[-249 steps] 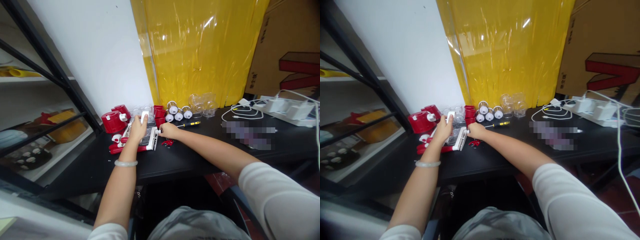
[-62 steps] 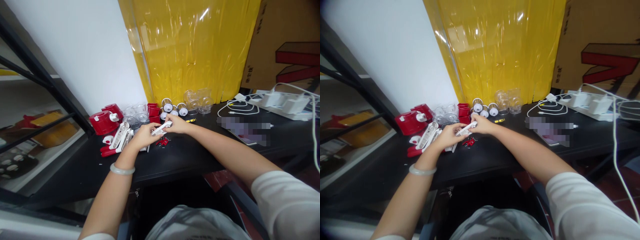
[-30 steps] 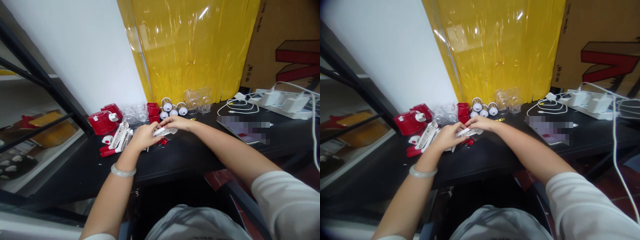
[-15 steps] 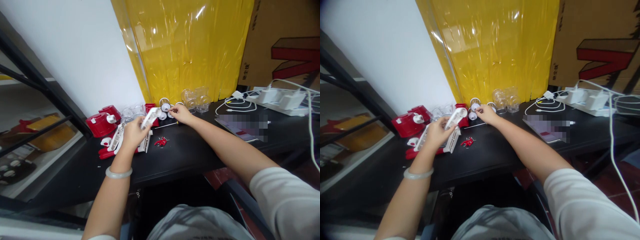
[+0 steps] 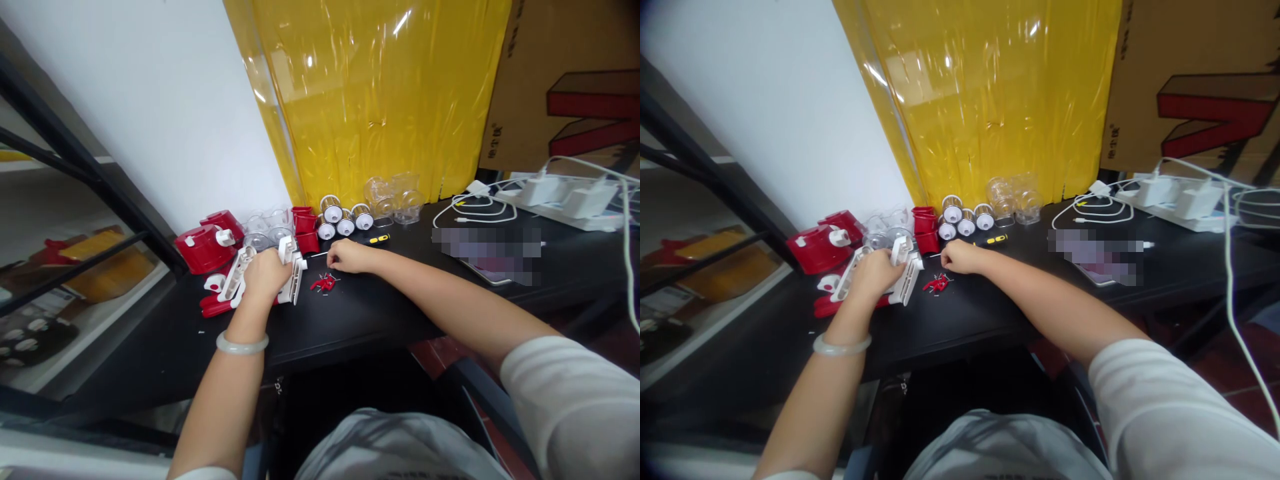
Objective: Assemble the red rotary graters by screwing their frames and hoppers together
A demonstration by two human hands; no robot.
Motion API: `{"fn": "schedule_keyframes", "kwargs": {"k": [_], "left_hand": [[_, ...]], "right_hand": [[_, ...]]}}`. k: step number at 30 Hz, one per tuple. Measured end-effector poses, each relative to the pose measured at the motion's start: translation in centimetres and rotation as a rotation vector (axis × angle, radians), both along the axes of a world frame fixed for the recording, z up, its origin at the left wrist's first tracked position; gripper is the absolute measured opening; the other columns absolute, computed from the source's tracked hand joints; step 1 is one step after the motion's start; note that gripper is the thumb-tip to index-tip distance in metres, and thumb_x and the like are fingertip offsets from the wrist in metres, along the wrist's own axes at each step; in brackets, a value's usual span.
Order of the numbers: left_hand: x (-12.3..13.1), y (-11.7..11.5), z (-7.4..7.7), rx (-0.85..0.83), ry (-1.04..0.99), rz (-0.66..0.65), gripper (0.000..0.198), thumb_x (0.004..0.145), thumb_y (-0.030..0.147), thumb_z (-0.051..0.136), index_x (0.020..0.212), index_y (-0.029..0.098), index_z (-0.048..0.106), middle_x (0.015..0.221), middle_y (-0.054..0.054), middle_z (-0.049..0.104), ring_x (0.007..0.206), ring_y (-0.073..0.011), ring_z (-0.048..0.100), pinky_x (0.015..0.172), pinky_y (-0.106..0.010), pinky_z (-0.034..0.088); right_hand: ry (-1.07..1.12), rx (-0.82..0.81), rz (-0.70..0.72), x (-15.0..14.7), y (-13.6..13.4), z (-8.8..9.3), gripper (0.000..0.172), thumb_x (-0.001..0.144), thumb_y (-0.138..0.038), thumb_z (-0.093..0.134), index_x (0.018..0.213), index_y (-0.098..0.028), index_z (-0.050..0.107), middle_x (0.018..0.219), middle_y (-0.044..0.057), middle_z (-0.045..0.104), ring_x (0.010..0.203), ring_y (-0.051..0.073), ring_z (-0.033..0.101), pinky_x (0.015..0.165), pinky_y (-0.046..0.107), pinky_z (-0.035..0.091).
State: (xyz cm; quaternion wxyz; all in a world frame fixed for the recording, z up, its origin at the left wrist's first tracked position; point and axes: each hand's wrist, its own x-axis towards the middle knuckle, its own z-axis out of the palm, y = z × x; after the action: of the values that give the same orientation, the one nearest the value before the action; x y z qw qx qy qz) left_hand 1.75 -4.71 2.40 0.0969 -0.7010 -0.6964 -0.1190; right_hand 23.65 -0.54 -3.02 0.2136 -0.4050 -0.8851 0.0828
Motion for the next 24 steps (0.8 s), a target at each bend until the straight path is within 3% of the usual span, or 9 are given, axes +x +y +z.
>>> {"fn": "schedule_keyframes", "kwargs": {"k": [13,24], "left_hand": [[0.63,0.26,-0.85,-0.029,0.050,-0.025,0.036,0.085,0.037,0.057,0.105,0.012,0.071,0.111,-0.024,0.074,0.107,-0.0411,0.070,0.087,-0.047,0.056],[0.74,0.35,-1.07,-0.036,0.044,-0.010,0.048,0.086,0.048,0.056,0.116,0.013,0.070,0.115,-0.024,0.073,0.110,-0.0410,0.069,0.087,-0.048,0.055]], "right_hand": [[-0.044,0.037,0.041,-0.41,0.19,-0.78,0.021,0.080,-0.006,0.070,0.095,-0.016,0.080,0.094,0.009,0.074,0.087,0.018,0.067,0.084,0.027,0.049],[-0.054,0.025,0.019,-0.53,0.06,-0.82,0.025,0.083,-0.011,0.069,0.107,-0.014,0.078,0.104,0.013,0.073,0.092,0.021,0.068,0.087,0.029,0.050]]}}
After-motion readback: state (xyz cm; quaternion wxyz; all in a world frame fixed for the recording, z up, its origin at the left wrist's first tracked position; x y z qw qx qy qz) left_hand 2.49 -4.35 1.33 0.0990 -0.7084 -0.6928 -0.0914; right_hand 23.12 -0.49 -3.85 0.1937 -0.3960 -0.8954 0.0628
